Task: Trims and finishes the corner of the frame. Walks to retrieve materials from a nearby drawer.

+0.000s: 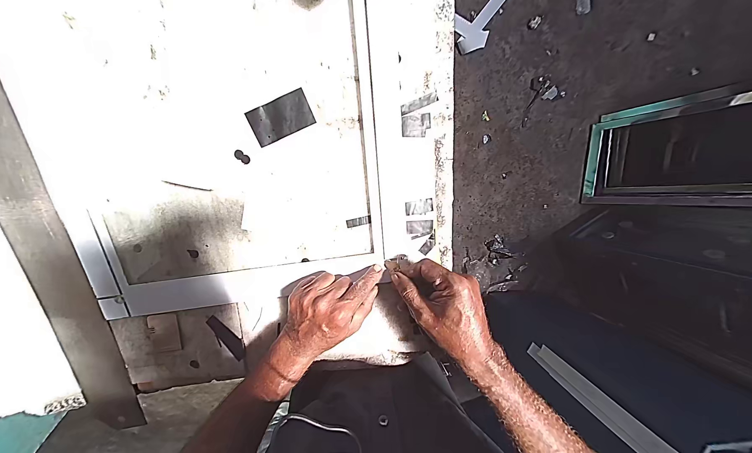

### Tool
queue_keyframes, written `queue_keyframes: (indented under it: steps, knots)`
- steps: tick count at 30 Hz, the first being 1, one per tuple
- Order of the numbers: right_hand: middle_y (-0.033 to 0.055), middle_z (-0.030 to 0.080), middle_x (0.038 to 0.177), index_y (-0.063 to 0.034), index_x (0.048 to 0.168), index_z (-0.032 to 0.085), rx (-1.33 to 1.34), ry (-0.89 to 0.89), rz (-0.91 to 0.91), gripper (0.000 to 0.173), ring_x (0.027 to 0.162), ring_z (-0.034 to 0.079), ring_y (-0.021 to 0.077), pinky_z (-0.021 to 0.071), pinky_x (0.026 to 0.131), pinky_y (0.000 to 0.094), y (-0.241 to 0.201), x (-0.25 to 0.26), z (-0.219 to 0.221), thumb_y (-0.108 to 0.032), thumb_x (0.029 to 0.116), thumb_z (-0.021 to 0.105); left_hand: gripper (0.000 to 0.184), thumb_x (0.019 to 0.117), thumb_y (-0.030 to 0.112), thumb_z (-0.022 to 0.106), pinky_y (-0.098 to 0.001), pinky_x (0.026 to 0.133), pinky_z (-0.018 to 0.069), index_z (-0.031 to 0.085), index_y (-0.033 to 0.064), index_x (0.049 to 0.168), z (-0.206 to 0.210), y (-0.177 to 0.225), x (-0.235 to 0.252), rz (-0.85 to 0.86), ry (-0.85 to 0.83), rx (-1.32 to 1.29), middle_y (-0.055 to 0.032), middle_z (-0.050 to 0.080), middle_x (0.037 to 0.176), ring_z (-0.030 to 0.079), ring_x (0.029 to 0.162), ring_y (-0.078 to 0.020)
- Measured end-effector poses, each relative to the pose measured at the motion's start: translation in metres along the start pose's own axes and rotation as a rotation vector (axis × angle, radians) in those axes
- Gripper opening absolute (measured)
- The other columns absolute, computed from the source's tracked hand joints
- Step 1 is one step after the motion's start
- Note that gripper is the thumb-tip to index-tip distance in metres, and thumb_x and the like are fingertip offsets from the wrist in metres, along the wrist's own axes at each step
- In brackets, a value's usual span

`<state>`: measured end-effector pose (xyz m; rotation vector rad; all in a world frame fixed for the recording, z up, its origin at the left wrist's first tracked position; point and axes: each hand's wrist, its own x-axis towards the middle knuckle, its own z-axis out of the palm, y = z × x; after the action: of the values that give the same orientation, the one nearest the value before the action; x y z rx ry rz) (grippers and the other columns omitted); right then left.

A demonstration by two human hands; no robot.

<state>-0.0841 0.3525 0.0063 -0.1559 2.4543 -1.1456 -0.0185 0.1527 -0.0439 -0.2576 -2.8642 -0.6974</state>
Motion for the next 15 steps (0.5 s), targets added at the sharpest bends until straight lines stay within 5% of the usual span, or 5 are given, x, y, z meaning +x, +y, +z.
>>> queue_keyframes:
  steps: [15]
  knots:
    - [-0.0057, 0.071, 0.073, -0.0126, 0.088, 0.072, 0.082, -0.002, -0.018, 0.017, 0.060, 0.067, 0.0019, 0.0573, 0.053, 0.0217, 0.0048, -0.0018, 0.0065, -0.027, 0.0972, 0.069, 0.035, 0.0968, 0.038, 0.062, -0.0311, 0.052, 0.0376, 0.076, 0.0237, 0.126, -0.0010, 0.0007, 0.0011, -0.021, 0.010, -0.010, 0.0015, 0.056, 0.057, 0.049, 0.051, -0.0169]
